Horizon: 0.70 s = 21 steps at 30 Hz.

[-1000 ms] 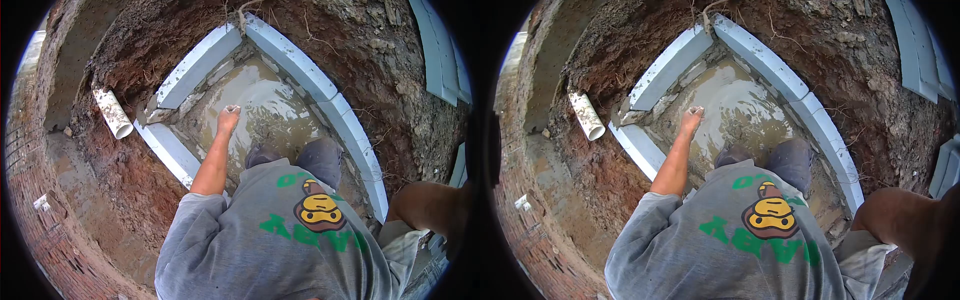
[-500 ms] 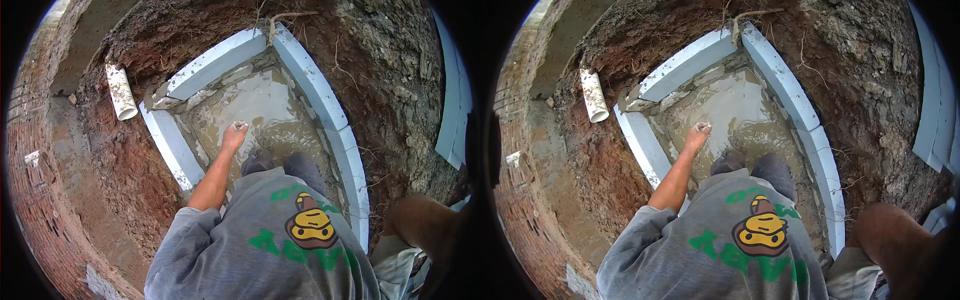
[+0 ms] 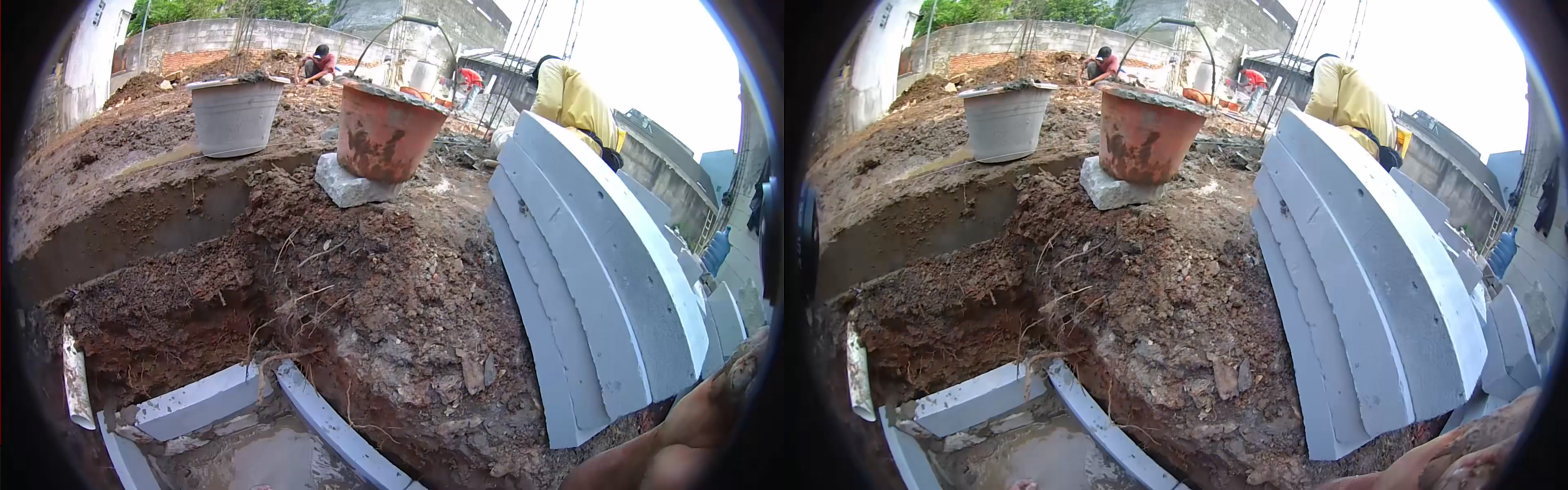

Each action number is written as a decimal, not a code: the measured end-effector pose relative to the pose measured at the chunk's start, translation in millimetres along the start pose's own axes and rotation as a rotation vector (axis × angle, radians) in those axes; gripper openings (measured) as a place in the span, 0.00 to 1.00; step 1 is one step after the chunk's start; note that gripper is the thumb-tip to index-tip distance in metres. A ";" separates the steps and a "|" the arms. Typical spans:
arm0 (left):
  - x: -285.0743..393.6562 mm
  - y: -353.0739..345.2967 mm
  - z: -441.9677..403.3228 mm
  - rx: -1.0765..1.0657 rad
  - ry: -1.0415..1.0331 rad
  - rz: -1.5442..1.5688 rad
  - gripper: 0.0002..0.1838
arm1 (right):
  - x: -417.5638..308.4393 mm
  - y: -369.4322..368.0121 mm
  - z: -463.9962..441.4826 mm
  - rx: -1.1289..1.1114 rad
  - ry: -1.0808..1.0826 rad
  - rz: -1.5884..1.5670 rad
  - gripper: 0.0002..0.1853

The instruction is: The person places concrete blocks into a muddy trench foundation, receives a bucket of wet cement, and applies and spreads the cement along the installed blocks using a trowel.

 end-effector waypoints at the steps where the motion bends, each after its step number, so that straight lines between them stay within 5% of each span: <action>1: 19.0 1.1 2.3 0.016 0.036 -0.006 0.15 | 4.3 2.3 3.6 0.017 0.004 0.005 0.18; 6: 35.9 -23.0 15.7 0.051 0.127 -0.005 0.16 | 7.6 43.2 -5.0 0.083 0.093 0.022 0.17; 13: 63.4 -16.7 -15.5 0.083 -0.011 -0.008 0.16 | -9.4 47.2 -25.2 0.149 0.149 -0.071 0.14; 21: 168.7 -58.9 -68.4 -0.021 -0.160 0.007 0.17 | -53.8 17.1 -82.3 0.267 0.257 -0.237 0.12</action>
Point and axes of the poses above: each hand's wrist, its own z-axis away from the middle knuckle, its own y-axis out of the back of the hand, x = y × z, the point moved 1 cm from there along -z, towards the middle knuckle, and after that the axes turned 1 degree about y, right-handed, at the moved point
